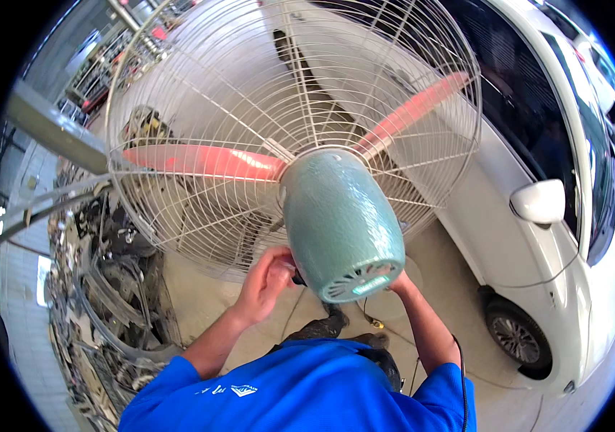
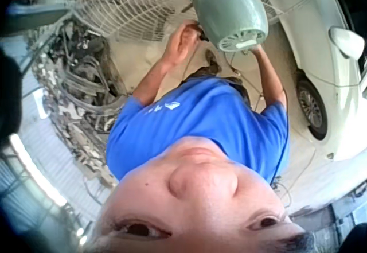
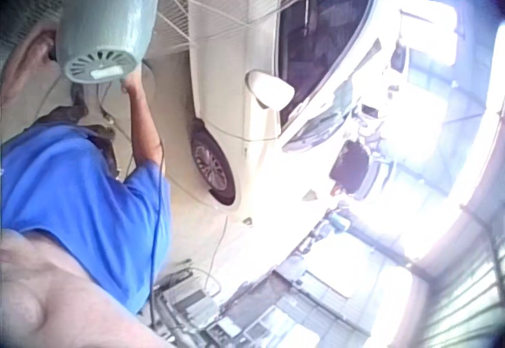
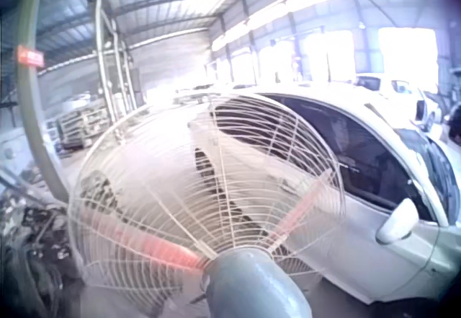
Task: The person kneels to inspect and adjust the rear bumper of a white car, then moves a large floor fan to a new position, and finally retrieves and applies masking tape to the bumper area.
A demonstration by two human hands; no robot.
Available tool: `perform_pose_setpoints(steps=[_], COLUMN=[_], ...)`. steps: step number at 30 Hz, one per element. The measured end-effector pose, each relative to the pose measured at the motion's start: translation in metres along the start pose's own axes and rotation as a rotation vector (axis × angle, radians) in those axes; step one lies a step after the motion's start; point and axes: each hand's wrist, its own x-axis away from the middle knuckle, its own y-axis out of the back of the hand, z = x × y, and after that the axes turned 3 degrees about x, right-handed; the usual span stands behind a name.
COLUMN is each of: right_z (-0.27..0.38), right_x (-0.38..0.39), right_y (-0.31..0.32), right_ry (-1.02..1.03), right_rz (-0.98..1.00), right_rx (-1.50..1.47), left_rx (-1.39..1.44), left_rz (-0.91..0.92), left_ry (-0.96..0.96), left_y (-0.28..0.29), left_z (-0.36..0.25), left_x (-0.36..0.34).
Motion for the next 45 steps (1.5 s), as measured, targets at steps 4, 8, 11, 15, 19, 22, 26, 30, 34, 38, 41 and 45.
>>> perform_pose_setpoints(steps=[4,8,11,15,19,22,26,30,34,38,41,45], right_z=[0.053,0.036,0.009,0.004,-0.018,-0.023,-0.024,-0.025,-0.028,-0.025,-0.017,-0.003], right_x=[0.013,0.019,0.025,0.057,0.073,0.074,0.051,0.034,0.007,-0.029,-0.056,-0.089], right_y=[0.032,0.041,0.042,0.051,0.062,0.069,0.08,0.089,0.088,0.09,0.092,0.083], right_ry=[-0.005,-0.075,-0.015,-0.059,-0.061,-0.067,-0.063,-0.045,-0.116,-0.171,-0.177,-0.218], right_rz=[-0.237,-0.286,-0.273,-0.238,-0.233,-0.225,-0.289,-0.293,-0.373,-0.483,-0.528,-0.514], right_rx=[-0.226,-0.248,-0.242,-0.373,-0.364,-0.36,-0.351,-0.37,-0.428,-0.466,-0.414,-0.447], left_rx=[-0.182,-0.405,-0.375,-0.36,-0.435,-0.525,-0.656,-0.604,-0.594,-0.539,-0.528,-0.484], left_rz=[-0.02,-0.116,-0.155,-0.161,-0.126,-0.17,-0.198,-0.331,-0.313,-0.31,-0.284,-0.235], left_ry=[-0.153,-0.221,-0.256,-0.195,-0.177,-0.175,-0.27,-0.364,-0.413,-0.39,-0.408,-0.433], left_y=[-0.045,-0.092,-0.123,-0.152,-0.192,-0.207,-0.199,-0.209,-0.203,-0.187,-0.168,-0.131], left_z=[-0.006,-0.006,-0.002,0.001,-0.001,0.001,0.008,0.019,0.021,0.018,0.012,0.011], left_x=[-0.029,-0.026,-0.017,0.012,0.025,0.024,-0.009,-0.037,-0.077,-0.128,-0.161,-0.195])
